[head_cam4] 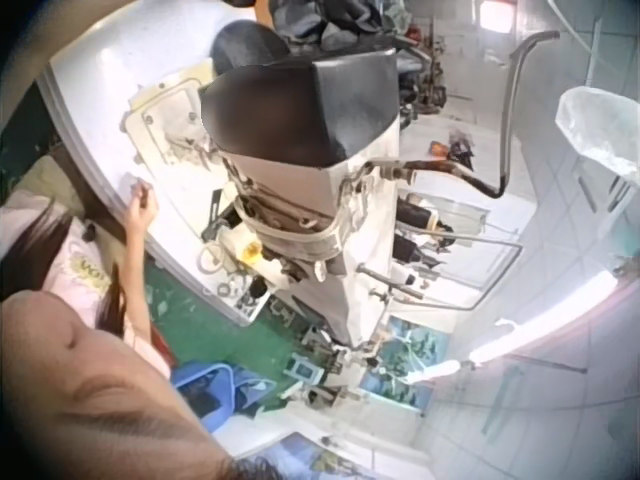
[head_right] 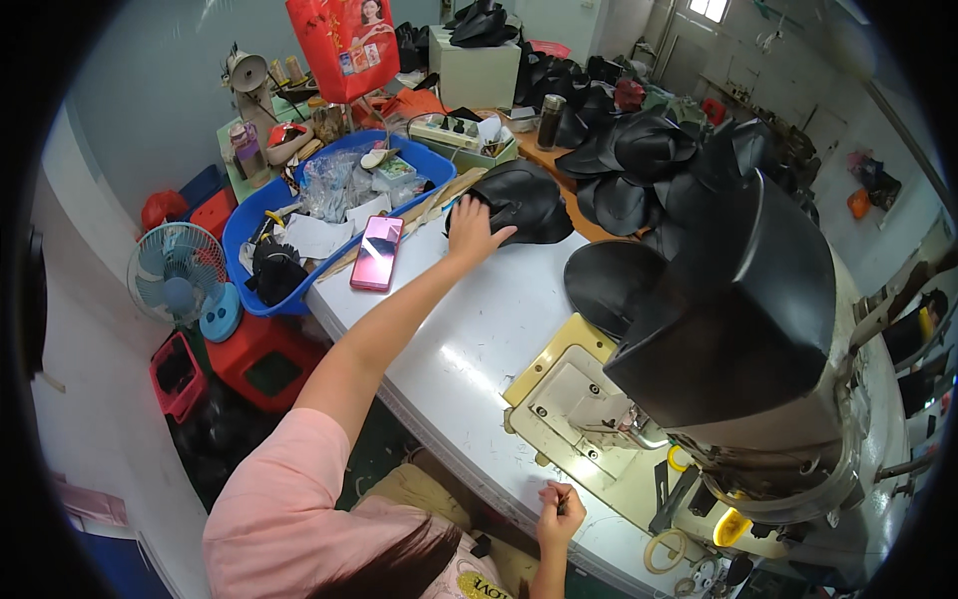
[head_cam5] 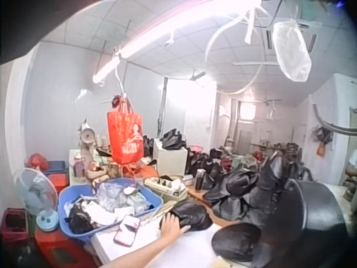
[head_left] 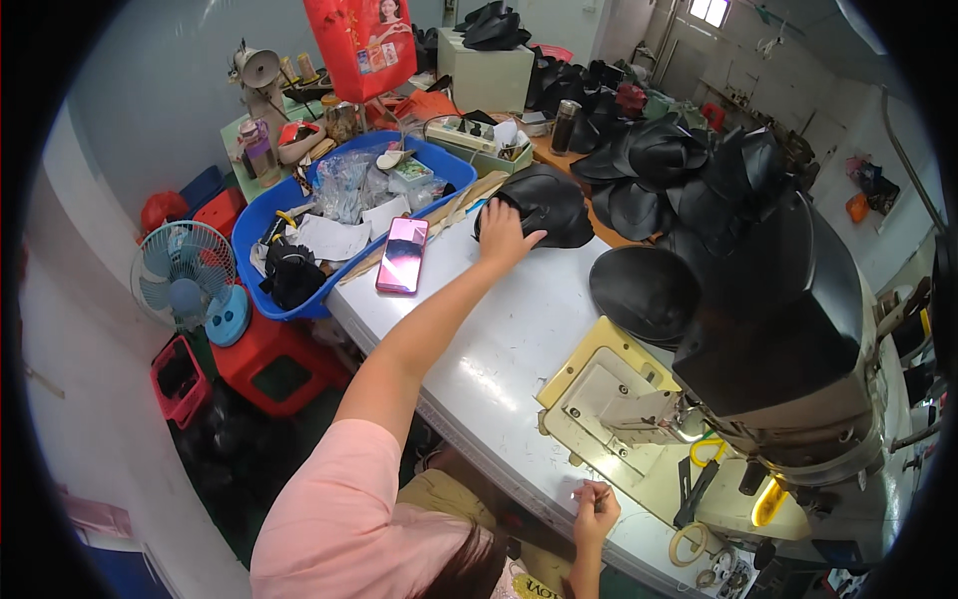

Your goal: The person uses a sewing machine to stitch black shoe uppers. They position the shoe parts under the needle, operate the machine to sew seams, and trim excess thread with scissors. The person handles multiple shoe parts, aligning them for stitching and moving finished pieces aside.

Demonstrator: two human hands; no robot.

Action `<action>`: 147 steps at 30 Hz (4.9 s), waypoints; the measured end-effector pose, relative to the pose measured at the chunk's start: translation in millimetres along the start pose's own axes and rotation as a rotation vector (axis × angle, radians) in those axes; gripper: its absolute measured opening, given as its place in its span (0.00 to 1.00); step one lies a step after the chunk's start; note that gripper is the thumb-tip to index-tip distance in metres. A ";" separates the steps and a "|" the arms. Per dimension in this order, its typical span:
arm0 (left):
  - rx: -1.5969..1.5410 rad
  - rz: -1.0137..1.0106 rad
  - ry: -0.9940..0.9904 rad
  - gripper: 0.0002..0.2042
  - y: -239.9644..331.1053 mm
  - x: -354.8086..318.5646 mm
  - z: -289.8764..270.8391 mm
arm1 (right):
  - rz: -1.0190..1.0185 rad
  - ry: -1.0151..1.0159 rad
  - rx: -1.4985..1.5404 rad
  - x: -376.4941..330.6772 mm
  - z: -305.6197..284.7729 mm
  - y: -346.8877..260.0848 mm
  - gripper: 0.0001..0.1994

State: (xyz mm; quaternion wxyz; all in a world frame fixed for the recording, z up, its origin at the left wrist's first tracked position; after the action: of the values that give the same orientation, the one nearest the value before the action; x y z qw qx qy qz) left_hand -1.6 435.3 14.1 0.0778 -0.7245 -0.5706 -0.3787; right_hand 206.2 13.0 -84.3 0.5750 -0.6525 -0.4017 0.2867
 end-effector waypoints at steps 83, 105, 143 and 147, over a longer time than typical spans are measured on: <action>-1.337 -0.162 -1.290 0.10 210.7 -265.9 -138.9 | -0.012 -0.094 -0.336 23.9 -15.4 -137.2 0.05; -1.122 0.020 -1.045 0.10 206.0 -235.5 -150.6 | 0.337 -0.443 0.179 46.7 3.4 -112.0 0.17; -1.250 0.178 -1.343 0.12 287.4 -124.3 -105.4 | 0.239 0.320 0.544 58.8 -40.4 -67.7 0.21; -1.250 0.186 -1.363 0.12 288.6 -122.6 -103.0 | 0.142 0.295 0.518 63.8 -40.2 -77.7 0.21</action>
State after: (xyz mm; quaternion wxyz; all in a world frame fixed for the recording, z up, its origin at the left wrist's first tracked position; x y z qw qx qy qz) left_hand 199.0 187.9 100.3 -0.6486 -0.7438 -0.1248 -0.1022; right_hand 257.4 47.8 4.5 0.7529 -0.5451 -0.1808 0.3213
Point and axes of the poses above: each hand's wrist, its own x-axis towards the middle knuckle, its own z-axis out of the palm, y = z × x, the point moved 10 cm from there along x, towards the middle knuckle, and after that the axes turned 1 degree about -z, right-handed, at the moved point
